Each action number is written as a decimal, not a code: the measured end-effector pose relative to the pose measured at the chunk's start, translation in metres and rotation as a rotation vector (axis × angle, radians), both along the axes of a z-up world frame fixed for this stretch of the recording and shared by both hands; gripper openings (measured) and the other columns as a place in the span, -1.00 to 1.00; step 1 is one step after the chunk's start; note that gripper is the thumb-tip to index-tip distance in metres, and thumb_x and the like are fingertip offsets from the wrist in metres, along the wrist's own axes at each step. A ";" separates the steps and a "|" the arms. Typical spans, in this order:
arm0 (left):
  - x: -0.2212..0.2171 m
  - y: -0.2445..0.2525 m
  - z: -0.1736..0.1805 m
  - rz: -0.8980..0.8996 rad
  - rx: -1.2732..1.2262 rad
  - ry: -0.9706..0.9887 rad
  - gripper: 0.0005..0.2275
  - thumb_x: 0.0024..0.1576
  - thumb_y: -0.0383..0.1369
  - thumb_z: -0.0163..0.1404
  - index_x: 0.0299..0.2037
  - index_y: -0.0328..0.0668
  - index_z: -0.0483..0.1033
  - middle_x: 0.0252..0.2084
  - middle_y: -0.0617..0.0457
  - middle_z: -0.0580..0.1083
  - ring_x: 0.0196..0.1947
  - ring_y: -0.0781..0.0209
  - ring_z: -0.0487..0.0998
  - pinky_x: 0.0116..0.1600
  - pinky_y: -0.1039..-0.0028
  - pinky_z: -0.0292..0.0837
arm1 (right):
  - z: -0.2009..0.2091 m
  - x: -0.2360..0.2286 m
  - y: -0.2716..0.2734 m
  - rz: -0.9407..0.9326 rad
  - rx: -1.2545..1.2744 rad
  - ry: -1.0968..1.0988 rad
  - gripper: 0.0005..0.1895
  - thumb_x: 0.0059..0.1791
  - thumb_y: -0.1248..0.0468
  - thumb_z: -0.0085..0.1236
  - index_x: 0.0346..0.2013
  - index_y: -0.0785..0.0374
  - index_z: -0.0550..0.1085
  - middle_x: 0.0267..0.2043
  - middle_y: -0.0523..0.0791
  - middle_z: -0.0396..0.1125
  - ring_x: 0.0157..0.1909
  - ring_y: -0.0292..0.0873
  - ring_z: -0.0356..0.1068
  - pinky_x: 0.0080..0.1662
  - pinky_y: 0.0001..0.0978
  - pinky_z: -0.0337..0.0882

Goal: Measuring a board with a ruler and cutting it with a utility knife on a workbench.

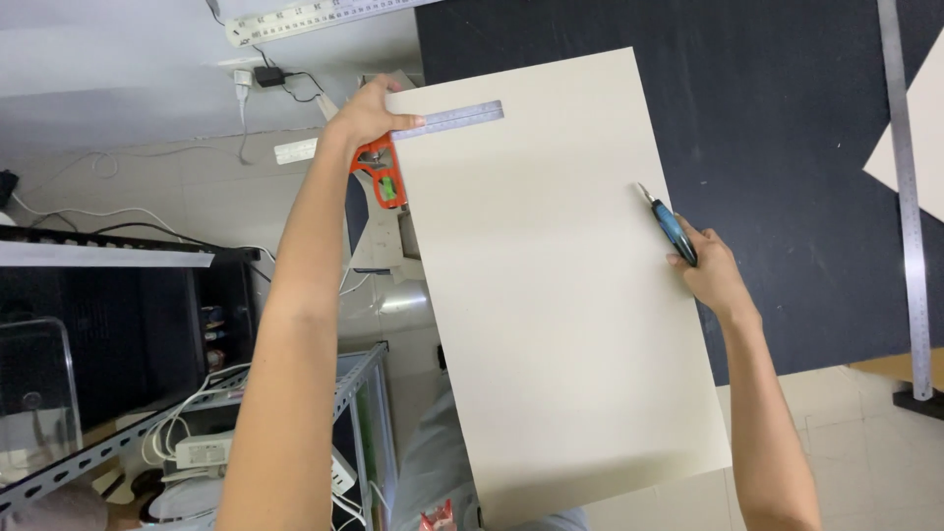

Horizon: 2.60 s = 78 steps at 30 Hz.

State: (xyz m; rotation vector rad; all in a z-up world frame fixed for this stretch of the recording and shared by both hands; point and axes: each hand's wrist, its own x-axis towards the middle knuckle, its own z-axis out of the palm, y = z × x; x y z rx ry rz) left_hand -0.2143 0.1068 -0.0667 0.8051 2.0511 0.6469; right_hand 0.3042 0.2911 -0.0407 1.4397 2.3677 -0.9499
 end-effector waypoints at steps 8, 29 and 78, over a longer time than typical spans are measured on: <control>-0.004 0.010 -0.014 0.102 0.035 -0.053 -0.45 -0.09 -0.19 0.33 0.05 -0.21 0.41 -0.05 0.04 0.53 -0.09 0.19 0.54 -0.01 0.50 0.40 | -0.019 -0.051 -0.007 -0.041 0.366 0.036 -0.46 0.01 0.25 0.12 0.30 0.12 0.28 -0.10 0.17 0.24 -0.10 0.33 0.24 -0.22 0.21 0.37; 0.002 0.010 -0.025 0.194 0.052 -0.019 -0.55 -0.22 -0.16 0.38 -0.19 0.00 0.46 -0.20 0.17 0.54 -0.24 0.29 0.53 -0.21 0.47 0.38 | 0.030 -0.254 -0.079 0.236 0.173 -0.030 -0.25 -0.01 0.48 -0.50 0.50 -0.03 0.00 -0.38 0.17 0.20 -0.39 0.39 0.25 -0.35 0.21 0.27; 0.155 -0.104 -0.003 0.231 0.057 -0.108 -0.23 -0.19 -0.31 0.45 0.12 -0.31 0.14 0.22 -0.21 0.38 0.29 -0.14 0.35 0.36 0.16 0.30 | 0.062 -0.106 -0.212 0.072 0.167 0.027 -0.40 0.11 0.33 -0.09 0.45 -0.08 0.14 -0.19 0.24 0.45 -0.16 0.28 0.51 -0.15 0.05 0.55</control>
